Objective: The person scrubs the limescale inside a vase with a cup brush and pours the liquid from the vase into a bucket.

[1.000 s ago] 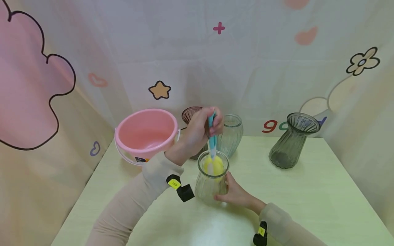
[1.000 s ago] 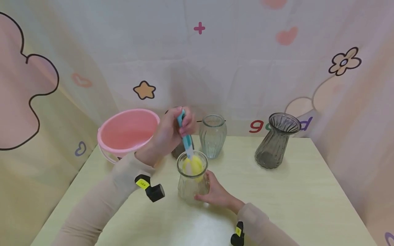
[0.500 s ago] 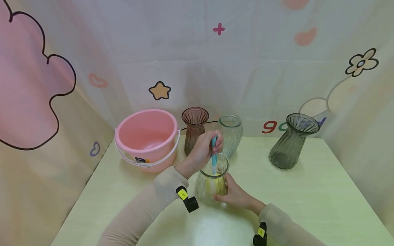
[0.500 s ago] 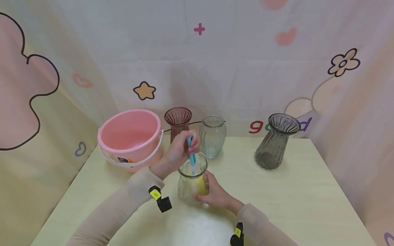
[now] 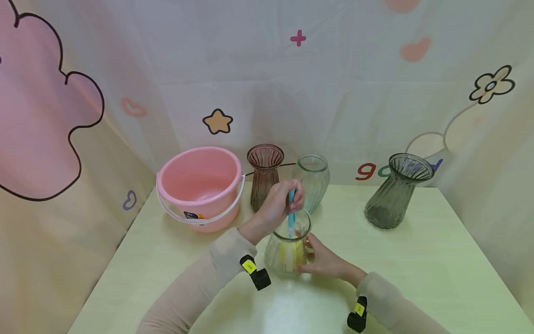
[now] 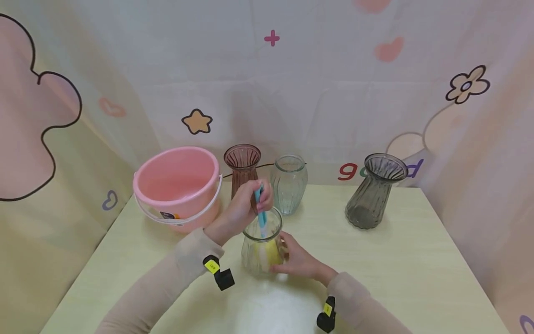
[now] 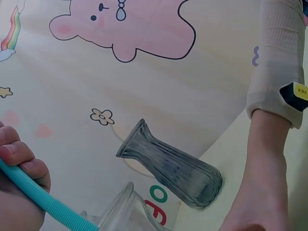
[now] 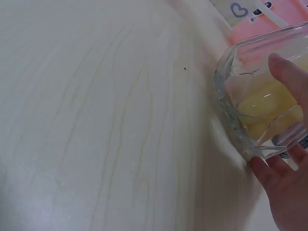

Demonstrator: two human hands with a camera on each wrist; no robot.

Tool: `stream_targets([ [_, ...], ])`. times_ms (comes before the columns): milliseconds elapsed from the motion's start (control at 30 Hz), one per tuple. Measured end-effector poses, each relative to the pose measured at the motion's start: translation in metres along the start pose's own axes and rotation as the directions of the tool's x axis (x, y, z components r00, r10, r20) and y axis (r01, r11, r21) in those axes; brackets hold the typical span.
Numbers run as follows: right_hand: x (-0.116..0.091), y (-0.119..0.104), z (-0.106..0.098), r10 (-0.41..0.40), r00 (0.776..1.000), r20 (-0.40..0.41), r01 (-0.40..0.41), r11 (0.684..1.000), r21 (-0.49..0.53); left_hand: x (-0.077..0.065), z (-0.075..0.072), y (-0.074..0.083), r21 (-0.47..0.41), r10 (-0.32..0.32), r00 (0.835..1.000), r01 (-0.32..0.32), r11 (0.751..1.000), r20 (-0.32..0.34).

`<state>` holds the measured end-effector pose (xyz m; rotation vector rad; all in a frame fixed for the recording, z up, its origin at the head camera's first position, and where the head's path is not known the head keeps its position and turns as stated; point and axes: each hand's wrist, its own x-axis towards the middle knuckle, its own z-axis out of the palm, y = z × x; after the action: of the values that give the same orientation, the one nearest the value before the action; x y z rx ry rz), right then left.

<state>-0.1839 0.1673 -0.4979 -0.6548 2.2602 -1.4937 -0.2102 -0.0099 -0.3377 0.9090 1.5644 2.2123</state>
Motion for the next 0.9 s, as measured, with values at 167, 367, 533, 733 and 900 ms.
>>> stream_targets([
  [167, 0.001, 0.002, 0.004, -0.015, 0.999, -0.037, 0.015, 1.000, 0.011, -0.003, 0.003, 0.004, 0.006, 0.005, 1.000, -0.005, 1.000, -0.002],
  [367, -0.002, -0.004, 0.007, 0.026, 0.997, -0.069, -0.026, 1.000, -0.003, 0.004, 0.006, 0.033, -0.009, 0.064, 0.998, -0.064, 0.998, 0.008],
  [533, -0.002, -0.002, 0.008, 0.056, 0.995, -0.083, -0.059, 0.998, -0.037, 0.011, 0.012, 0.066, 0.002, 0.107, 0.993, -0.107, 0.994, 0.047],
  [733, 0.000, 0.003, 0.009, 0.058, 0.994, -0.095, -0.062, 0.997, -0.048, 0.016, 0.019, 0.093, -0.017, 0.120, 0.990, -0.119, 0.993, 0.078],
  [900, -0.001, 0.001, 0.010, 0.051, 0.993, -0.107, -0.058, 0.996, -0.062, 0.015, 0.018, 0.090, -0.039, 0.135, 0.988, -0.132, 0.990, 0.081],
])
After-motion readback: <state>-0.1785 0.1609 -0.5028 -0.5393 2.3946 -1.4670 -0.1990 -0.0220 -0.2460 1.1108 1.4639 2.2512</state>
